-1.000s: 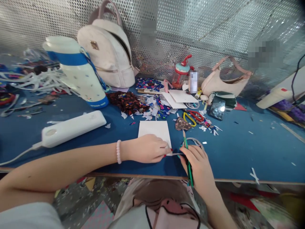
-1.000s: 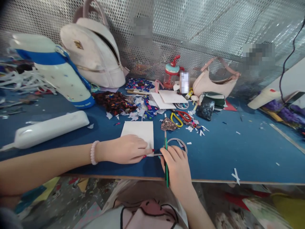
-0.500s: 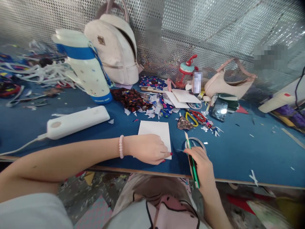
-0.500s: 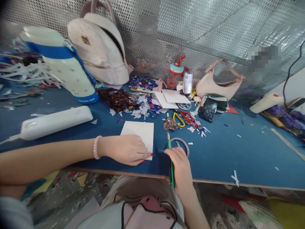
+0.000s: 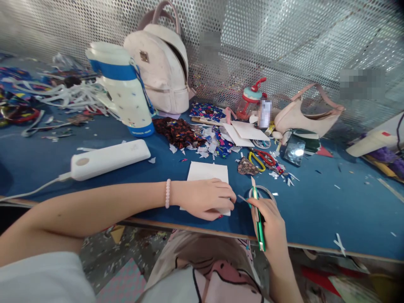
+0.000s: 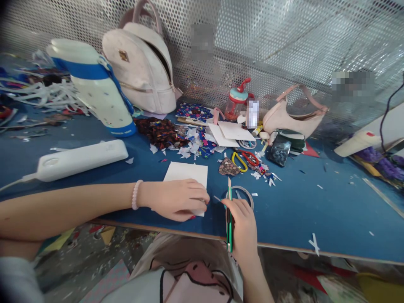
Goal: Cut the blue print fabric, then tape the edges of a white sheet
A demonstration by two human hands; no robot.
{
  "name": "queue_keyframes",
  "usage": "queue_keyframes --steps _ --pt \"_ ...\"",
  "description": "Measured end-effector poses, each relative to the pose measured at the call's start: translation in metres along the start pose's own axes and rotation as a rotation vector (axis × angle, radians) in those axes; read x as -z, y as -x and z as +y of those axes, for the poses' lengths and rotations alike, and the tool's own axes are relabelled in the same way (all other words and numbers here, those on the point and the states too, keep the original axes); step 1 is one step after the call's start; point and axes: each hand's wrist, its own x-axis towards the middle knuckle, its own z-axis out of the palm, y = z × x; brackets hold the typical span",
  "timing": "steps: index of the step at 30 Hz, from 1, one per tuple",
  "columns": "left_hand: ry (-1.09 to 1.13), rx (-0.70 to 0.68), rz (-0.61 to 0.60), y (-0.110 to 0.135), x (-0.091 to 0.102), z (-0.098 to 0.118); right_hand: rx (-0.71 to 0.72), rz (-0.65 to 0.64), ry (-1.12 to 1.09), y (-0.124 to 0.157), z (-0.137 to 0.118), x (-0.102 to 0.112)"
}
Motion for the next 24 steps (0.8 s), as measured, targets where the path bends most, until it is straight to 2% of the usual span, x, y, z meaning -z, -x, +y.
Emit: queue_keyframes --steps 4,8,17,24 --pt "0.117 -0.032 -0.029 0.000 -0.004 -0.003 -0.002 0.016 0.036 0.001 -0.002 -0.001" --pt "0.135 -0.083 -0.036 -0.001 -0.003 -0.001 0.011 0.038 0.073 0.000 -0.004 -0.002" --pt "0.286 -0.075 0.120 0.002 0.008 -0.004 0.026 0.026 0.104 0.001 -0.003 -0.002" --pt "0.196 -0.041 0.199 0.007 0.023 -0.005 0.016 0.018 0.118 0.000 -0.005 -0.001"
